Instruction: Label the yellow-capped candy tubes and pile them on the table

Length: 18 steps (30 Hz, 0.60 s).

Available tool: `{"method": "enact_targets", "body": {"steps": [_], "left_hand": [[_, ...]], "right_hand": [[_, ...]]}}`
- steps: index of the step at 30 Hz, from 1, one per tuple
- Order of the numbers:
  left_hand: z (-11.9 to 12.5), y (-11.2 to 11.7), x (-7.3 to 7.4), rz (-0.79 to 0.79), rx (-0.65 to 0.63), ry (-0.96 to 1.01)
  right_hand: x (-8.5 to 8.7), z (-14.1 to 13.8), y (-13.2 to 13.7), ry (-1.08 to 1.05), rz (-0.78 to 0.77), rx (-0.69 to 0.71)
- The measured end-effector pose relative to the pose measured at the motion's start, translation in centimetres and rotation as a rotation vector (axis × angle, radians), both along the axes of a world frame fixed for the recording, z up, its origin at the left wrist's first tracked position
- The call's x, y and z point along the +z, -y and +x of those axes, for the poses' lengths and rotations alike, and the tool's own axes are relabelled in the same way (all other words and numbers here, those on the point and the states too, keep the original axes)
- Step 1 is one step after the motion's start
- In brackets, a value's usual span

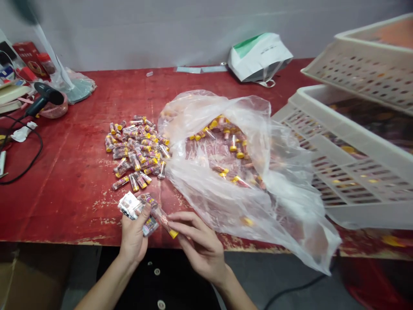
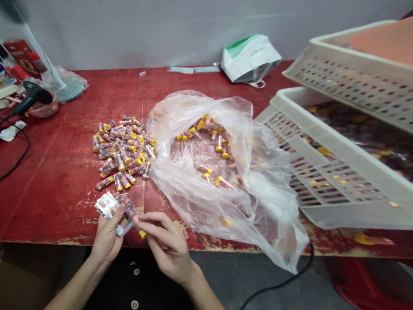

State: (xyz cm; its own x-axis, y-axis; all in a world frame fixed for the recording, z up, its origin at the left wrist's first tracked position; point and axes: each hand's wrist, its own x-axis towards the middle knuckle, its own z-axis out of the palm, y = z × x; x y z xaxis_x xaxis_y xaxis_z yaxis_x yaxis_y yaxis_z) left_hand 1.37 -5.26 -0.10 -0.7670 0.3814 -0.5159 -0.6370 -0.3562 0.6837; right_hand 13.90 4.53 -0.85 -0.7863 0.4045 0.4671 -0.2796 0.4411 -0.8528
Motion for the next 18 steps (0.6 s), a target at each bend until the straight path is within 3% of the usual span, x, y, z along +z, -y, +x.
{"method": "enact_targets", "body": {"steps": [12, 18], "left_hand": [[-0.3, 0.3, 0.0, -0.007, -0.093, 0.032], [-1.0, 0.2, 0.1, -0.024, 0.019, 0.107]], "right_hand": [[-0.2, 0.2, 1.2, 0.011, 0.021, -0.038], [-0.7, 1.0, 1.4, 0.025, -0.095, -0.105]]}}
